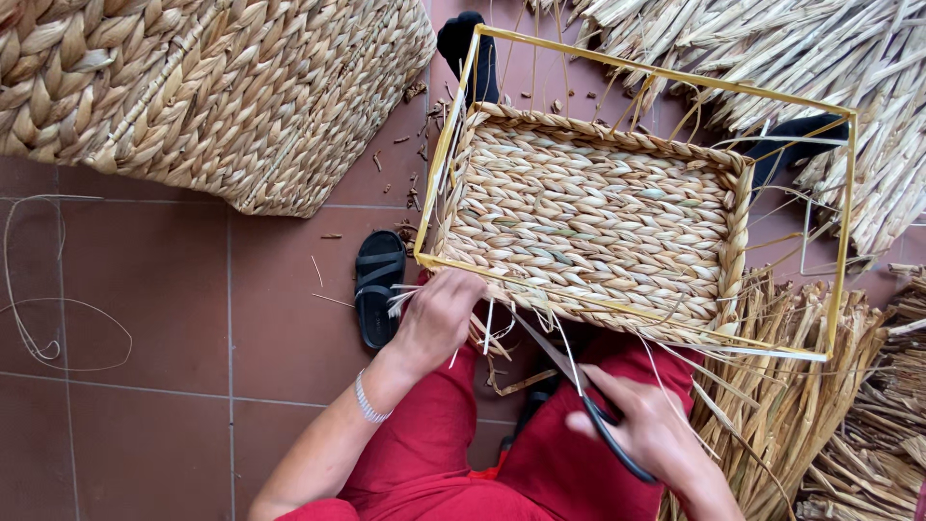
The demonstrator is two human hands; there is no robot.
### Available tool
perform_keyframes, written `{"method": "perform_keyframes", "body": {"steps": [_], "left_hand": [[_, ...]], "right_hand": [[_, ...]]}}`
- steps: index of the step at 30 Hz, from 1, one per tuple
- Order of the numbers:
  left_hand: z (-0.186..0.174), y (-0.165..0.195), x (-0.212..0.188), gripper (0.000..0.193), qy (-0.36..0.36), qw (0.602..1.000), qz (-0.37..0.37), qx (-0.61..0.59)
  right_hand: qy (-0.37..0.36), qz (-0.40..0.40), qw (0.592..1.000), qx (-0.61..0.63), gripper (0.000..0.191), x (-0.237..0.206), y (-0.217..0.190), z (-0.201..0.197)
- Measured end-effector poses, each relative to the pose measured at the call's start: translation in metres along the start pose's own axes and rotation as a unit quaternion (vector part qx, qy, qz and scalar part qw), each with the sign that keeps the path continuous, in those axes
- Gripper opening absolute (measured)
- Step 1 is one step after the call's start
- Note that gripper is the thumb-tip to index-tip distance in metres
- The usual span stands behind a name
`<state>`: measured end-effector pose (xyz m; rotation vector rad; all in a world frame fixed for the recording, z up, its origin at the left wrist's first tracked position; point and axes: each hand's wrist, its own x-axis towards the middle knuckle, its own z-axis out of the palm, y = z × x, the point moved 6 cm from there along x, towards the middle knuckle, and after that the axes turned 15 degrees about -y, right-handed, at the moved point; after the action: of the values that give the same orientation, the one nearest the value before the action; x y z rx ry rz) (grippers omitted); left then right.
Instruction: The person sits on the floor weaving dried water hyacinth strips around a rectangular bamboo frame to form a basket. They tuck and weave strips along the rim, then use scissors to trim excess strands from the woven basket.
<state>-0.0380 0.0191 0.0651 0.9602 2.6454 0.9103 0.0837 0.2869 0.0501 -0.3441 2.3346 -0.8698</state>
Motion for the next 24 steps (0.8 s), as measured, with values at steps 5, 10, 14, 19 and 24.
{"method": "perform_keyframes", "body": {"steps": [5,10,14,19,24], "left_hand": [[-0.065,0.021,-0.042,0.024,0.073,0.994,-0.057,-0.062],[-0.13,0.001,-0.052,0.029,0.148,0.946,-0.202,0.204],[-0.122,-0.022,-0.038,0.031,0.153,0.972,-0.18,-0.02],[-0.069,-0.061,0.006,0.049,0.085,0.937,-0.202,-0.272],[-0.04,-0.08,0.018,0.046,0.074,0.869,-0.206,-0.444]], "right_hand": [[-0.034,-0.044,0.971,0.231,0.079,-0.078,0.058,0.023],[0.153,0.069,0.895,0.414,0.052,-0.171,0.102,-0.002],[0.414,0.015,0.829,0.376,0.04,-0.172,0.109,-0.065],[0.496,-0.087,0.734,0.456,0.035,-0.094,0.137,-0.133],[0.423,0.047,0.872,0.244,0.044,-0.062,0.122,-0.138]]}}
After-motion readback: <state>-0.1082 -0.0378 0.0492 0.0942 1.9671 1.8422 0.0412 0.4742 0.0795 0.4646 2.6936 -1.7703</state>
